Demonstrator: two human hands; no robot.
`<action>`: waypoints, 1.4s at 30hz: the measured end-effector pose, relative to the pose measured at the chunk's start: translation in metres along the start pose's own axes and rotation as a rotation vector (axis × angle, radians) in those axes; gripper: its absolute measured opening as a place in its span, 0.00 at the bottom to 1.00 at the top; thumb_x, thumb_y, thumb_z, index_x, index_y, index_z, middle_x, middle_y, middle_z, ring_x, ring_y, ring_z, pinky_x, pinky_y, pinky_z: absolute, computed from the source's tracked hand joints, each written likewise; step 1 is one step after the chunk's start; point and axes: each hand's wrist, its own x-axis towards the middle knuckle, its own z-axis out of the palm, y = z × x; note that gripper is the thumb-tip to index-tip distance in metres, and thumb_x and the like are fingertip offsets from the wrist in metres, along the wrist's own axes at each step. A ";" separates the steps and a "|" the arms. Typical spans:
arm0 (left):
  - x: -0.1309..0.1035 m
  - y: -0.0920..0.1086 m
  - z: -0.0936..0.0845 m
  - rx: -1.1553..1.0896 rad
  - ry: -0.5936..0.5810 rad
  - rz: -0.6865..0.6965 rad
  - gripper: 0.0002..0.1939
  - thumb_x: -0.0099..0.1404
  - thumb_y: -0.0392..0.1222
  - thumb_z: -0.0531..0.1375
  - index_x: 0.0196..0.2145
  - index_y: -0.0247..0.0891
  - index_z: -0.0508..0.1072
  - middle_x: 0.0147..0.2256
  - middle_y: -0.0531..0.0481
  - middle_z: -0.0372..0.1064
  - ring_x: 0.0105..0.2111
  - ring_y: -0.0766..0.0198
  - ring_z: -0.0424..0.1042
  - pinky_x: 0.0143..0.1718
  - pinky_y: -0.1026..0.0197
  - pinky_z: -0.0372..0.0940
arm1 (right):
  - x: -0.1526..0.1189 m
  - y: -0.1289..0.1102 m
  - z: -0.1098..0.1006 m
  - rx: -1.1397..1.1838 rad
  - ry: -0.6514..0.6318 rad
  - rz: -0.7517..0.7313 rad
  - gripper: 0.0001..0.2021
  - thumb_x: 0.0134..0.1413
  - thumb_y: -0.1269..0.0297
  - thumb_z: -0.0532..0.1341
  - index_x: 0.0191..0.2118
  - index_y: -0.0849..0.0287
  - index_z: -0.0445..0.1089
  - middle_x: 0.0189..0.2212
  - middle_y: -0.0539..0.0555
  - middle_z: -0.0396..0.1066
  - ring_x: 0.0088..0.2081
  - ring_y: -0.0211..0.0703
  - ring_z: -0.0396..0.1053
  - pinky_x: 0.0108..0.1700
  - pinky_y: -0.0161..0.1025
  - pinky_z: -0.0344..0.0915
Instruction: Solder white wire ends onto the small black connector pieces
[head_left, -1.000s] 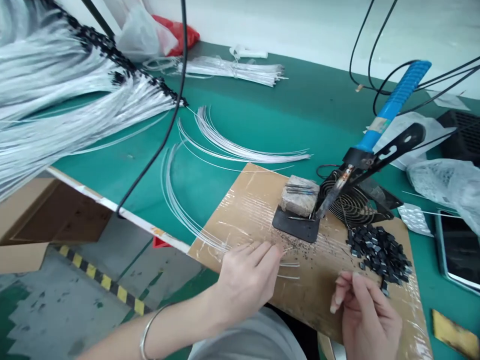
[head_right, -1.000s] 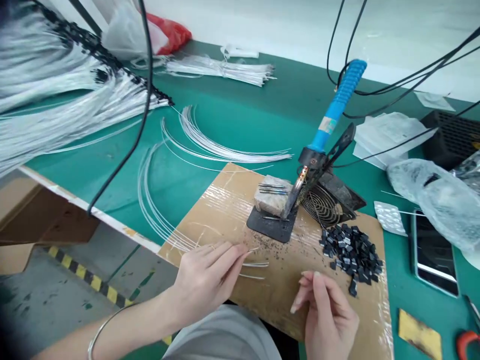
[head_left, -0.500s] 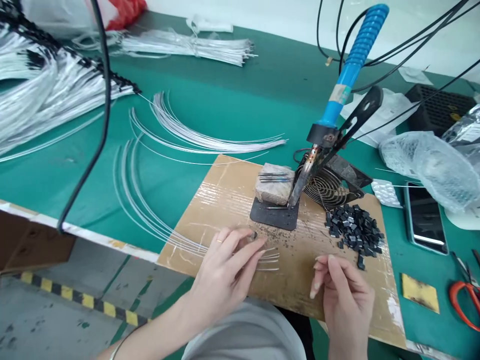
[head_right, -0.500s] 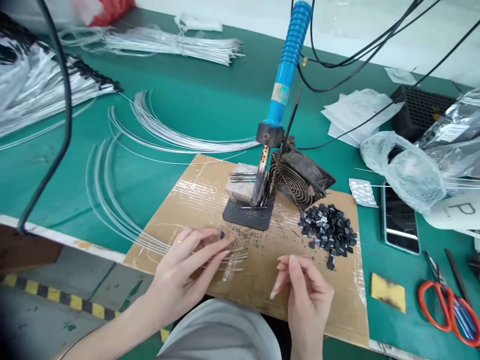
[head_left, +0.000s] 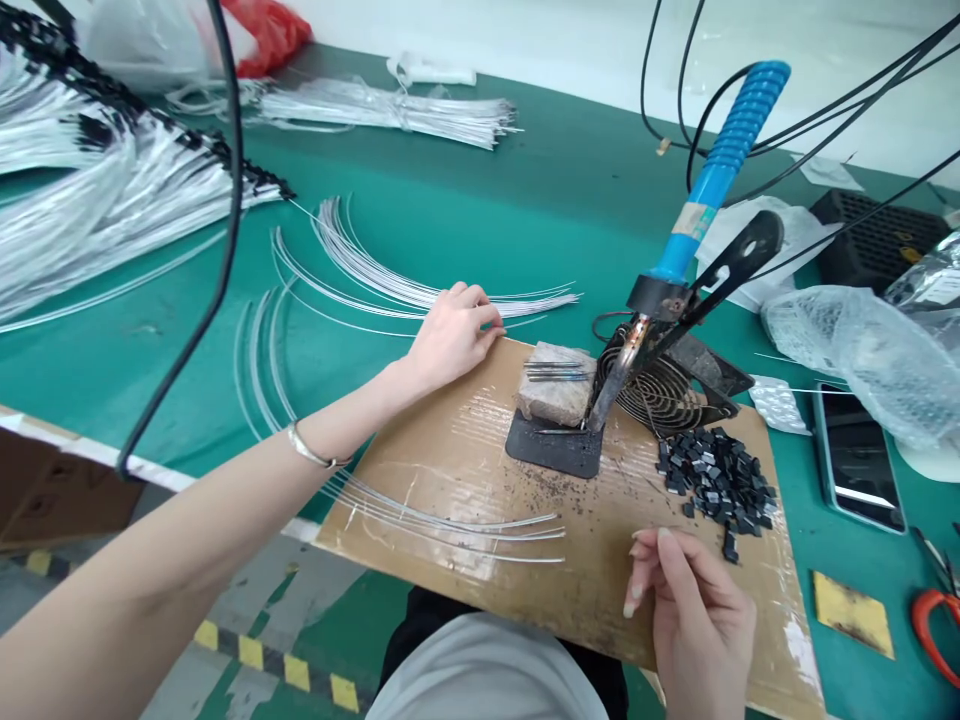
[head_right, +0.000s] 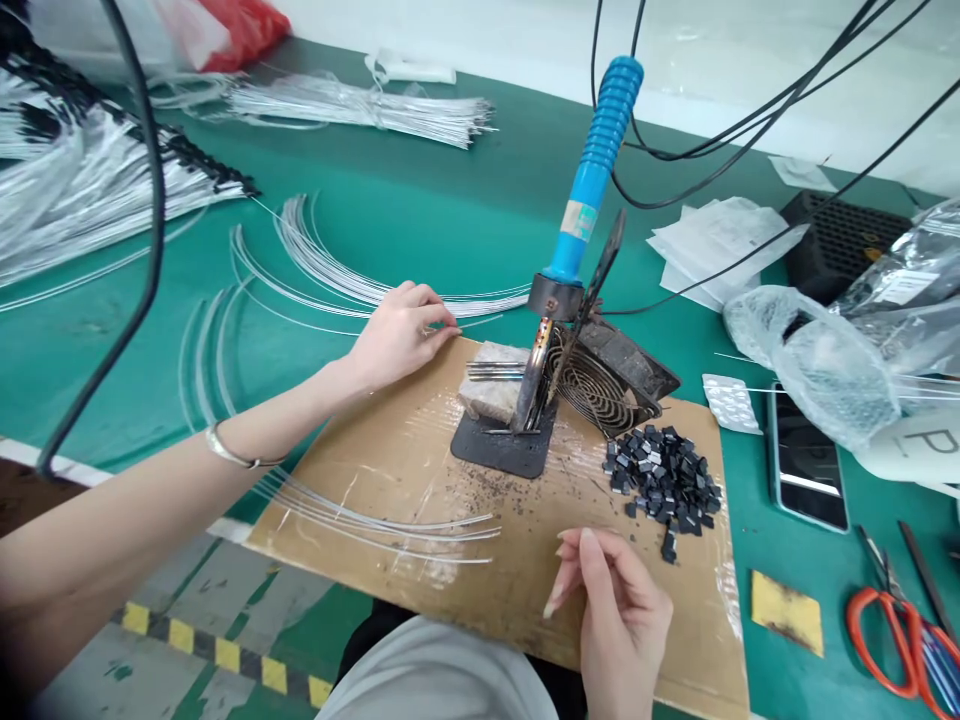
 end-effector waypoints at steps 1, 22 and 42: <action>0.004 0.000 0.003 0.005 0.015 -0.010 0.10 0.72 0.37 0.58 0.36 0.36 0.80 0.43 0.38 0.72 0.48 0.44 0.69 0.52 0.41 0.64 | -0.001 0.001 -0.001 -0.012 -0.002 0.007 0.11 0.58 0.55 0.72 0.33 0.58 0.84 0.24 0.55 0.78 0.16 0.35 0.69 0.19 0.31 0.69; 0.019 0.008 -0.009 -0.242 0.204 -0.111 0.07 0.71 0.33 0.55 0.36 0.38 0.71 0.37 0.45 0.74 0.33 0.59 0.72 0.42 0.53 0.68 | -0.003 0.005 -0.005 -0.056 -0.013 0.033 0.12 0.59 0.55 0.72 0.34 0.58 0.84 0.24 0.55 0.78 0.17 0.36 0.70 0.21 0.33 0.71; -0.095 0.072 -0.097 -0.925 -0.699 -0.070 0.10 0.66 0.42 0.64 0.27 0.39 0.79 0.20 0.55 0.68 0.19 0.70 0.57 0.19 0.66 0.49 | -0.011 -0.017 0.028 -0.180 -0.280 -0.042 0.09 0.63 0.58 0.67 0.35 0.57 0.82 0.27 0.52 0.74 0.20 0.34 0.67 0.18 0.30 0.61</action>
